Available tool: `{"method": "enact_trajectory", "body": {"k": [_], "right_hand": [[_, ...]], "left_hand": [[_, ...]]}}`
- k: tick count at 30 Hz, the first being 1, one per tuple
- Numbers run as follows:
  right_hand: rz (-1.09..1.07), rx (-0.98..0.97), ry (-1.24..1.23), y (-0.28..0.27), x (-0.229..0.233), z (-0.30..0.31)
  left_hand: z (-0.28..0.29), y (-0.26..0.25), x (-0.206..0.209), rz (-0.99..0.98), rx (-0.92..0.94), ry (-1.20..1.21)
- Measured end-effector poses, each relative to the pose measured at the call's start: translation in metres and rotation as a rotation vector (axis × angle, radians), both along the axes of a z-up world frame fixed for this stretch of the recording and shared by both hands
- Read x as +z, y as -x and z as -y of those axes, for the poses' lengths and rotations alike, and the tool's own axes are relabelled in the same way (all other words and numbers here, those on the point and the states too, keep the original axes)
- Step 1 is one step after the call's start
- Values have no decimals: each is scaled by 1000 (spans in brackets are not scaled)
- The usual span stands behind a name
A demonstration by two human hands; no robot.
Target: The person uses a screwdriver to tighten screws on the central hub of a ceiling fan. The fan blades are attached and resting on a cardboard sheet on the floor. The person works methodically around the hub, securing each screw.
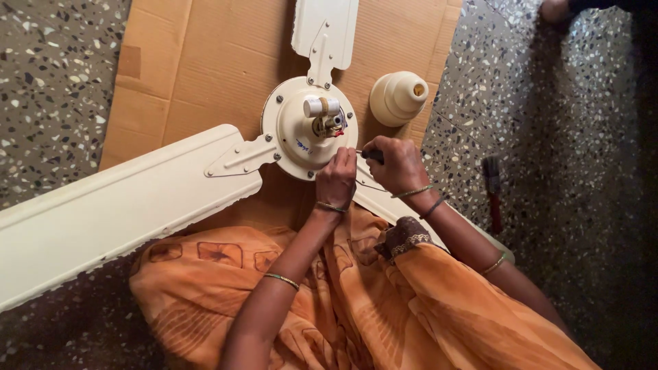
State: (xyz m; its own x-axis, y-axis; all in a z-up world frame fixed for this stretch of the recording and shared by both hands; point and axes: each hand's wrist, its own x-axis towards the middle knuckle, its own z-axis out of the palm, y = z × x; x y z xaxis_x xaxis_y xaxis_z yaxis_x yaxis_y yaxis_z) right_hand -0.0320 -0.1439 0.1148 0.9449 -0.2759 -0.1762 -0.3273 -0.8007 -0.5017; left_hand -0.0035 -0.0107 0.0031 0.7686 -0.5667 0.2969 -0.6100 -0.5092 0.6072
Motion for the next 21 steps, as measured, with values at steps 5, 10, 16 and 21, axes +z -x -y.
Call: {"method": "enact_trajectory", "body": {"k": [5,10,16,21], "right_hand": [[-60,-107,-77,-8,2,4],[-130,-178,-122,-17,0,5],[95,58,134,-17,-4,-10],[-99,-75,-38,-4,8,-12]], "left_hand": [[0,4,-5,11,0,7],[1,9,-22,3,-5,-6],[-11,15,-24,-49,25,40],[-23,19,-13,-52,64,92]]}}
